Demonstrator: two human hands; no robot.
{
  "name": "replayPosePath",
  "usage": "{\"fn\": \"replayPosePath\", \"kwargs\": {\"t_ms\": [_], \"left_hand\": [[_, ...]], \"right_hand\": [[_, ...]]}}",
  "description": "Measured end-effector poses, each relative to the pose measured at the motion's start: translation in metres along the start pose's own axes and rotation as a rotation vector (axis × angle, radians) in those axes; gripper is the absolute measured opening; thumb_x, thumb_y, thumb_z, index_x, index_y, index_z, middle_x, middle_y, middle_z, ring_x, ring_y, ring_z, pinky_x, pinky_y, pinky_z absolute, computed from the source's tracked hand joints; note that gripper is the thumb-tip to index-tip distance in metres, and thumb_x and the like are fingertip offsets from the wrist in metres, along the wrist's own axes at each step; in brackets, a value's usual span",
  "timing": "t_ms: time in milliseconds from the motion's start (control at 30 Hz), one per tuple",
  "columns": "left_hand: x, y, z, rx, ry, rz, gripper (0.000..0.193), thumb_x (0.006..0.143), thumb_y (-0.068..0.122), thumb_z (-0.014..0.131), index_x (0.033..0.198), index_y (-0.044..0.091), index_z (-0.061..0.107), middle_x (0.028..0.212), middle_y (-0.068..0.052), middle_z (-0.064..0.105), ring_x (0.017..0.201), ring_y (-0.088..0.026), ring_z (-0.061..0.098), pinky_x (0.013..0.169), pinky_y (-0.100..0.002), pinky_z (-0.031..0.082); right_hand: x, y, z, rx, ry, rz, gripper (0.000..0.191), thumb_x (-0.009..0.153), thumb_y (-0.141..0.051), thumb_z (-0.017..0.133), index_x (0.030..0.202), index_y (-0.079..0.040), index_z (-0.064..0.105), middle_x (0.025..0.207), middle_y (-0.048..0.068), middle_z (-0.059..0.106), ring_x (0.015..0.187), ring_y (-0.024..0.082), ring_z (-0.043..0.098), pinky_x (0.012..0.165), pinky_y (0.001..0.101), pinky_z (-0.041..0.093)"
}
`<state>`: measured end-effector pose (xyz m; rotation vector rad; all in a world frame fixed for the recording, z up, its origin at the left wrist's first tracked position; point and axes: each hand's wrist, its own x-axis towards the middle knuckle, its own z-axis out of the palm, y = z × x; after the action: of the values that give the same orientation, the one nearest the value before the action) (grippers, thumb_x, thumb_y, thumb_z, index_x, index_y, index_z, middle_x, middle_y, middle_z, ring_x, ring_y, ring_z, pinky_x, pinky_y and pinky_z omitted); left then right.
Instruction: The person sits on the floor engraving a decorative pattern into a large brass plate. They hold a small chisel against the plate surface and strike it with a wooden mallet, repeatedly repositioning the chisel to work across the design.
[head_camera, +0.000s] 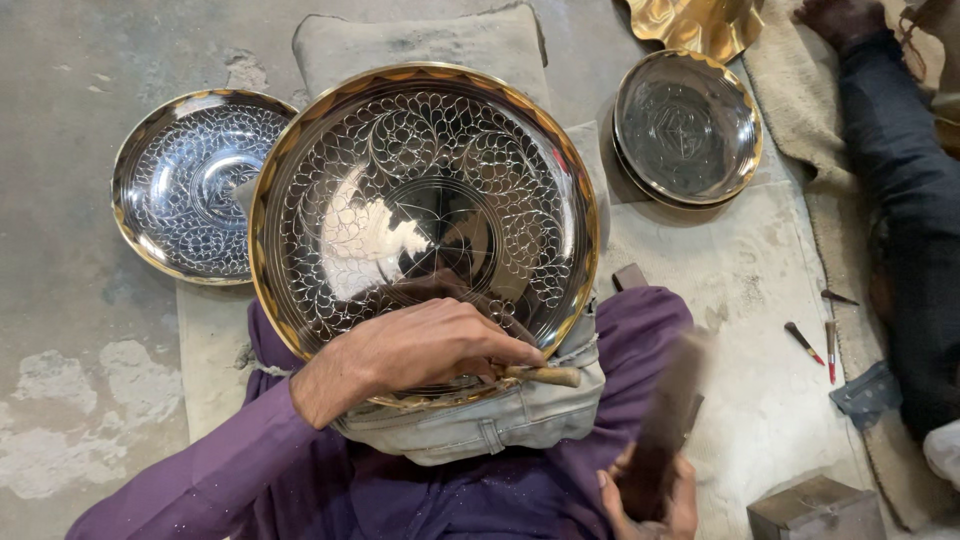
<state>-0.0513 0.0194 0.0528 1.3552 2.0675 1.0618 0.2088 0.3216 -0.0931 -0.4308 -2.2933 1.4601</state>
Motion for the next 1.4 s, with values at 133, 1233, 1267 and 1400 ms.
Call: {"fn": "replayPosePath", "kwargs": {"t_ms": [133,1233,1267,1400], "left_hand": [[-0.001,0.001,-0.001,-0.019,-0.034,0.007,0.049,0.09,0.008,0.059,0.137,0.02,0.064,0.12,-0.004,0.076,0.104,-0.022,0.074,0.089,-0.036,0.059],[-0.017,0.009,0.006,-0.027,0.213,-0.118,0.055,0.079,0.001,0.067,0.133,0.009,0.063,0.116,-0.01,0.076,0.099,-0.03,0.074,0.082,-0.044,0.058],[-0.018,0.009,0.007,-0.038,0.228,-0.127,0.054,0.08,0.0,0.068,0.133,0.009,0.063,0.115,-0.01,0.077,0.097,-0.028,0.075,0.082,-0.043,0.059],[-0.022,0.008,0.014,-0.224,0.306,-0.291,0.051,0.085,0.011,0.073,0.134,0.008,0.058,0.102,-0.01,0.078,0.091,-0.024,0.077,0.078,-0.04,0.06]], "right_hand": [[-0.003,0.008,-0.002,-0.097,-0.129,-0.017,0.075,0.066,0.001,0.085,0.133,-0.001,0.049,0.1,0.009,0.068,0.088,0.011,0.069,0.081,0.0249,0.057],[0.015,0.011,-0.02,0.092,-0.221,0.121,0.081,0.07,0.002,0.073,0.145,-0.013,0.045,0.102,0.005,0.071,0.087,0.011,0.072,0.08,0.0263,0.058],[0.022,0.004,-0.026,-0.135,-0.326,0.091,0.075,0.069,0.002,0.074,0.139,-0.01,0.052,0.095,0.007,0.074,0.085,0.013,0.075,0.08,0.0272,0.057],[0.04,-0.028,-0.028,-0.384,-0.338,0.197,0.071,0.067,0.0,0.085,0.132,-0.007,0.059,0.089,0.013,0.074,0.081,0.019,0.078,0.081,0.0313,0.058]]}}
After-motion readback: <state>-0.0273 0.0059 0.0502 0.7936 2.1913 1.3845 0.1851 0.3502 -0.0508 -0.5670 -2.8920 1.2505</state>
